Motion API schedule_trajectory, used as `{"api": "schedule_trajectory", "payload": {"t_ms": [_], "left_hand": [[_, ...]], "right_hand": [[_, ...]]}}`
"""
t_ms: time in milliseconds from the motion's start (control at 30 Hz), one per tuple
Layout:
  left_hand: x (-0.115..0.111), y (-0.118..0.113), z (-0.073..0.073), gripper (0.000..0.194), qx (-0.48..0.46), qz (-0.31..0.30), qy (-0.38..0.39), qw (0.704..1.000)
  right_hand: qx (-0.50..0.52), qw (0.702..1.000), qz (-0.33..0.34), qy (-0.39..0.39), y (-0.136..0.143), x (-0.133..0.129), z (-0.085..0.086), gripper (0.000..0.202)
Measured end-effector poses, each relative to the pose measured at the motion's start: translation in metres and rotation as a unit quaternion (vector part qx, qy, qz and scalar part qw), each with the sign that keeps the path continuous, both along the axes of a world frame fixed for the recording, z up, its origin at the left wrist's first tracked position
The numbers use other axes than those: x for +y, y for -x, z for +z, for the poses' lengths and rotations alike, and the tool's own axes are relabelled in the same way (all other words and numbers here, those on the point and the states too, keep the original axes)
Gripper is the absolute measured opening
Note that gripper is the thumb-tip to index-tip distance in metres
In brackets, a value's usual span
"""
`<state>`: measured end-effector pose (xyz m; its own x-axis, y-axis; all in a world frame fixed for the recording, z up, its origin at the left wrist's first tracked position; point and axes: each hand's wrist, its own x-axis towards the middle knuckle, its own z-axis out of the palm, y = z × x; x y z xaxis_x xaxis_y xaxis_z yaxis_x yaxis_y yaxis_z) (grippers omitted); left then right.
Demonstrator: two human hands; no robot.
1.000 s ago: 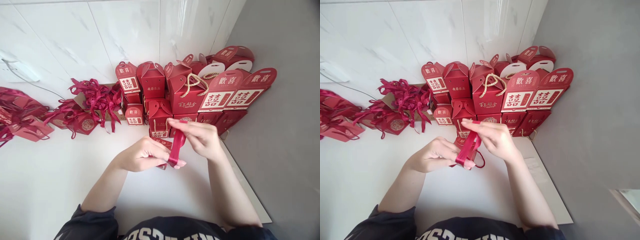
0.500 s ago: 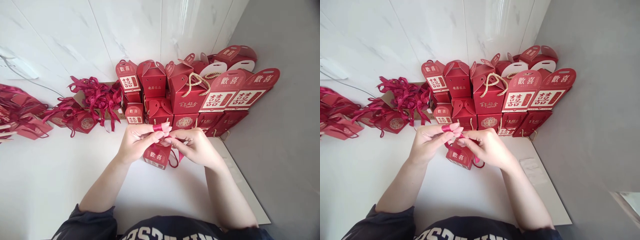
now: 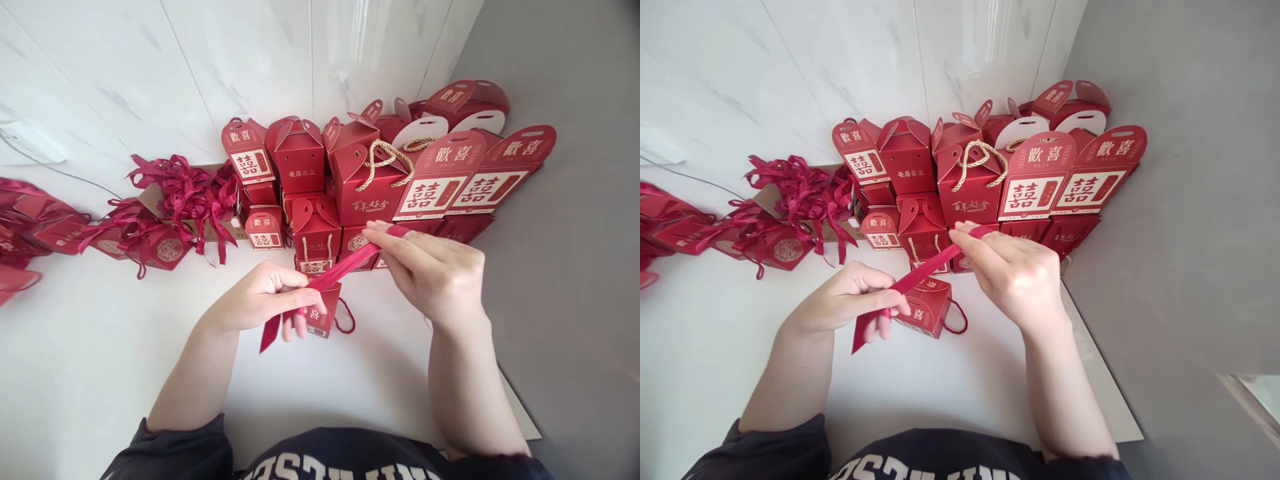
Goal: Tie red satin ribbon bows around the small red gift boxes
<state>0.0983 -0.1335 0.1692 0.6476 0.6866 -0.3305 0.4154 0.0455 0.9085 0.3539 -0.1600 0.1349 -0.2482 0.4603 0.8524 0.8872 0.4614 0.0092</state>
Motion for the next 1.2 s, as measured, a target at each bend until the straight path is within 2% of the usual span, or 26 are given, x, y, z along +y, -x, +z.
{"api": "schedule_trajectory", "payload": {"t_ms": [100, 233, 400, 467, 567, 633, 667, 733, 800, 833, 900, 967, 1067, 1200], "left_hand": [[0.008, 0.009, 0.001, 0.032, -0.01, -0.065, -0.02, 0.998], [0.015, 0.024, 0.007, 0.025, 0.022, -0.167, -0.087, 0.982], [0.02, 0.04, 0.011, 0.019, 0.014, -0.222, -0.085, 0.971], [0.022, 0.045, 0.011, 0.016, 0.01, -0.231, -0.069, 0.97], [0.025, 0.048, 0.01, 0.015, 0.009, -0.217, -0.052, 0.975], [0.025, 0.043, 0.008, 0.021, 0.005, -0.187, -0.053, 0.981], [0.024, 0.038, 0.006, 0.026, 0.0, -0.161, -0.057, 0.985], [0.022, 0.026, 0.001, 0.032, -0.016, -0.097, -0.06, 0.993], [0.018, 0.014, -0.005, 0.032, -0.039, -0.041, -0.052, 0.997], [0.016, 0.009, -0.007, 0.032, -0.047, -0.023, -0.046, 0.998], [0.013, 0.004, -0.01, 0.029, -0.059, -0.003, -0.043, 0.997], [0.01, 0.004, -0.009, 0.027, -0.067, 0.018, -0.072, 0.995], [0.009, 0.012, -0.005, 0.027, -0.075, 0.036, -0.126, 0.989], [0.007, 0.016, -0.001, 0.028, -0.059, 0.002, -0.132, 0.989]], "right_hand": [[0.019, 1.0, -0.009, 0.002, -0.013, 0.002, 0.004, 0.031], [0.043, 0.998, -0.03, -0.021, -0.036, 0.002, 0.012, 0.021], [0.092, 0.983, -0.157, 0.019, -0.067, -0.008, 0.014, 0.021], [0.092, 0.972, -0.205, 0.063, -0.084, -0.014, 0.008, 0.02], [0.031, 0.921, -0.283, 0.264, -0.106, -0.021, -0.002, 0.022], [-0.001, 0.888, -0.277, 0.366, -0.108, -0.023, -0.005, 0.019], [-0.005, 0.887, -0.246, 0.39, -0.102, -0.023, -0.003, 0.022], [-0.001, 0.904, -0.162, 0.396, -0.076, -0.022, 0.004, 0.026], [0.051, 0.936, -0.034, 0.347, -0.039, -0.021, 0.014, 0.027], [0.081, 0.936, 0.037, 0.34, -0.019, -0.019, 0.017, 0.028], [0.118, 0.911, 0.197, 0.344, 0.015, -0.014, 0.019, 0.036], [0.183, 0.865, 0.3, 0.359, 0.038, -0.008, 0.013, 0.032], [0.282, 0.811, 0.353, 0.373, 0.05, -0.001, -0.001, 0.017], [0.325, 0.779, 0.37, 0.387, 0.048, 0.004, -0.01, 0.019]]}}
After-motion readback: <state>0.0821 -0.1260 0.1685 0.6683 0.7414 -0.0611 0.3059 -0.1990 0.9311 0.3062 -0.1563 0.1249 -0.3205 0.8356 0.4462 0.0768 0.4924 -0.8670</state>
